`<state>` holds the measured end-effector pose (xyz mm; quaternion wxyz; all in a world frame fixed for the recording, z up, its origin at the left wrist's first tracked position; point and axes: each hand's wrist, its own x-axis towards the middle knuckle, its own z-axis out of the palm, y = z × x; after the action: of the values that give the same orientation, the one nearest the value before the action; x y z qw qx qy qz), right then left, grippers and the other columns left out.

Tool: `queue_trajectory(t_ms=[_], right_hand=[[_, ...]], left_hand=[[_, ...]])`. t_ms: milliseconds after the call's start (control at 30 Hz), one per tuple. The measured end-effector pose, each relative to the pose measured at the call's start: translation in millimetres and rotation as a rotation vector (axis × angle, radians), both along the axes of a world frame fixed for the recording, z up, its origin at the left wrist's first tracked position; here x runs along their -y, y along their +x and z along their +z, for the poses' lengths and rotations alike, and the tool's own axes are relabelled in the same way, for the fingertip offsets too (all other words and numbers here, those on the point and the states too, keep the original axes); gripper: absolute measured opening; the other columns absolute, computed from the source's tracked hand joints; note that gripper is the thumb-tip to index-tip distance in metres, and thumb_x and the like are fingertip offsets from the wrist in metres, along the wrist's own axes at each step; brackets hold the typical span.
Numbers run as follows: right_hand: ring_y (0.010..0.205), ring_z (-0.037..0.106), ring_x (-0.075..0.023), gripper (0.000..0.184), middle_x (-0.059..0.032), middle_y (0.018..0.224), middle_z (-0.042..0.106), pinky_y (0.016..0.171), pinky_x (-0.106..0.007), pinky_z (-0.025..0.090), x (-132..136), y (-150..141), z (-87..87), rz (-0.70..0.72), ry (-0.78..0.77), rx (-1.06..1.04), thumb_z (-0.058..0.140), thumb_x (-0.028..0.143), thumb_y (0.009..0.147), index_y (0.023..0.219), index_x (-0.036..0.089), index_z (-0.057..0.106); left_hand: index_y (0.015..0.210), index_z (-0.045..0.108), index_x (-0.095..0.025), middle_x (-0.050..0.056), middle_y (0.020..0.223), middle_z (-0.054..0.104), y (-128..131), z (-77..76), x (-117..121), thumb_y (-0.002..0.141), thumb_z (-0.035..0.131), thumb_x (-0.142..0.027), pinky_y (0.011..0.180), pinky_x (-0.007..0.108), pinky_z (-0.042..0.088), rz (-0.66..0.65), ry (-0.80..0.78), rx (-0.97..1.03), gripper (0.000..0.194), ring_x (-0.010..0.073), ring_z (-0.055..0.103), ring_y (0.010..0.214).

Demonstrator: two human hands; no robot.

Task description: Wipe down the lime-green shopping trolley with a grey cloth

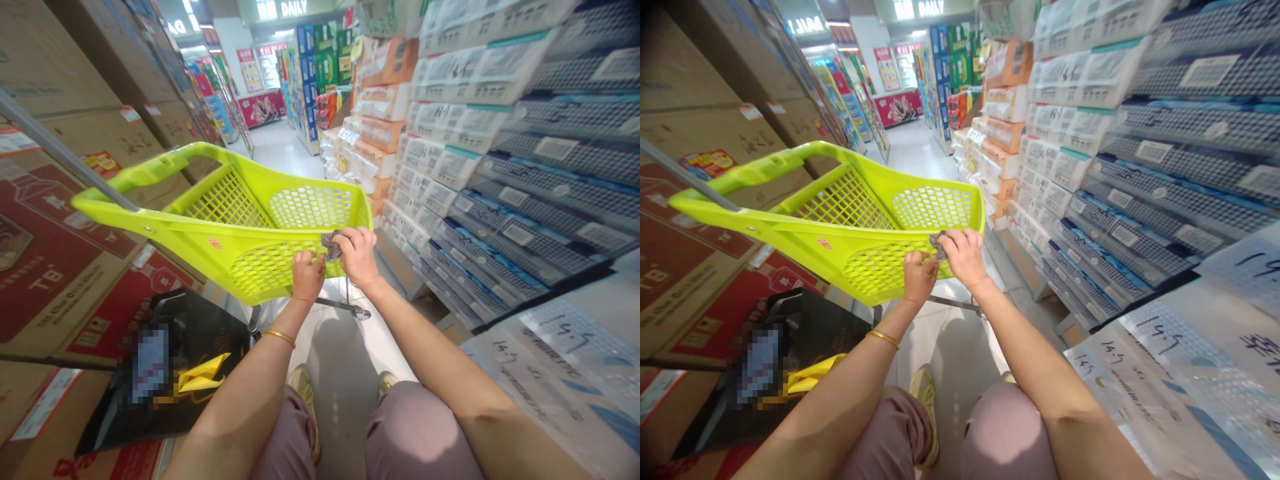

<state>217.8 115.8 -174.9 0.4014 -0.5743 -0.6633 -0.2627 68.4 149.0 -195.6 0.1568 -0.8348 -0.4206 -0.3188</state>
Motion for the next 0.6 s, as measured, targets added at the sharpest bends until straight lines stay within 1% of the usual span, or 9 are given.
queue_trajectory(t_ms=[33, 100, 233, 333, 400, 467, 533, 600], right_hand=[[0.098, 0.036, -0.0203, 0.030, -0.0033, 0.102, 0.057, 0.086, -0.035, 0.027, 0, -1, 0.7, 0.005, -0.004, -0.004, 0.040, 0.017, 0.089, 0.100, 0.032, 0.064], [0.096, 0.036, -0.0200, 0.028, -0.0032, 0.100, 0.058, 0.084, -0.034, 0.027, 0, -2, -5.0, 0.017, -0.022, 0.002, 0.042, 0.017, 0.088, 0.098, 0.032, 0.064], [0.093, 0.038, -0.0191, 0.026, -0.0024, 0.097, 0.059, 0.082, -0.032, 0.027, 1, -3, -32.3, 0.030, -0.047, 0.046, 0.046, 0.017, 0.087, 0.096, 0.032, 0.065], [0.095, 0.039, -0.0190, 0.025, -0.0028, 0.096, 0.060, 0.081, -0.032, 0.027, 4, -2, -54.3, 0.046, -0.094, 0.089, 0.048, 0.016, 0.086, 0.097, 0.030, 0.066], [0.094, 0.039, -0.0189, 0.022, -0.0028, 0.096, 0.061, 0.080, -0.032, 0.026, 7, -2, -67.3, 0.073, -0.128, 0.128, 0.049, 0.018, 0.087, 0.096, 0.029, 0.066], [0.092, 0.039, -0.0187, 0.018, -0.0023, 0.096, 0.062, 0.079, -0.031, 0.026, 10, -1, -78.0, 0.106, -0.160, 0.170, 0.050, 0.022, 0.087, 0.095, 0.028, 0.066], [0.092, 0.039, -0.0188, 0.017, -0.0021, 0.097, 0.063, 0.078, -0.031, 0.026, 12, -1, -84.6, 0.124, -0.191, 0.201, 0.051, 0.024, 0.087, 0.093, 0.027, 0.066], [0.093, 0.039, -0.0193, 0.017, -0.0022, 0.098, 0.063, 0.079, -0.032, 0.026, 12, -1, -85.0, 0.121, -0.211, 0.213, 0.050, 0.023, 0.088, 0.095, 0.027, 0.065]], left_hand=[[0.090, 0.066, -0.024, 0.007, 0.087, 0.056, -1, 0.2, 0, 0.080, 0.054, -0.022, 0.068, 0.033, 0.034, -0.005, 0.000, -0.003, 0.015, 0.0206, 0.044, 0.080], [0.086, 0.066, -0.023, 0.007, 0.087, 0.056, -1, 0.8, 0, 0.081, 0.053, -0.023, 0.069, 0.033, 0.034, -0.008, -0.009, -0.009, 0.013, 0.0208, 0.044, 0.080], [0.079, 0.065, -0.021, 0.007, 0.085, 0.055, -1, 2.1, 1, 0.081, 0.054, -0.023, 0.070, 0.034, 0.034, 0.004, -0.044, -0.010, 0.012, 0.0213, 0.045, 0.081], [0.087, 0.066, -0.023, 0.007, 0.087, 0.056, -2, 2.0, 0, 0.081, 0.054, -0.022, 0.071, 0.034, 0.034, -0.001, -0.068, 0.005, 0.013, 0.0215, 0.046, 0.082], [0.093, 0.066, -0.024, 0.007, 0.088, 0.056, -2, 1.7, 0, 0.082, 0.053, -0.023, 0.071, 0.034, 0.034, -0.008, -0.064, 0.018, 0.017, 0.0212, 0.046, 0.082], [0.095, 0.066, -0.025, 0.007, 0.088, 0.057, -2, 1.5, 0, 0.083, 0.052, -0.022, 0.071, 0.034, 0.034, -0.006, -0.050, 0.034, 0.019, 0.0210, 0.046, 0.082], [0.094, 0.066, -0.025, 0.007, 0.088, 0.057, -2, 1.3, 0, 0.083, 0.051, -0.022, 0.071, 0.034, 0.033, -0.006, -0.039, 0.045, 0.019, 0.0209, 0.046, 0.082], [0.092, 0.066, -0.025, 0.007, 0.087, 0.056, -2, 1.2, 0, 0.083, 0.051, -0.022, 0.071, 0.035, 0.033, -0.009, -0.031, 0.052, 0.018, 0.0212, 0.045, 0.082]])
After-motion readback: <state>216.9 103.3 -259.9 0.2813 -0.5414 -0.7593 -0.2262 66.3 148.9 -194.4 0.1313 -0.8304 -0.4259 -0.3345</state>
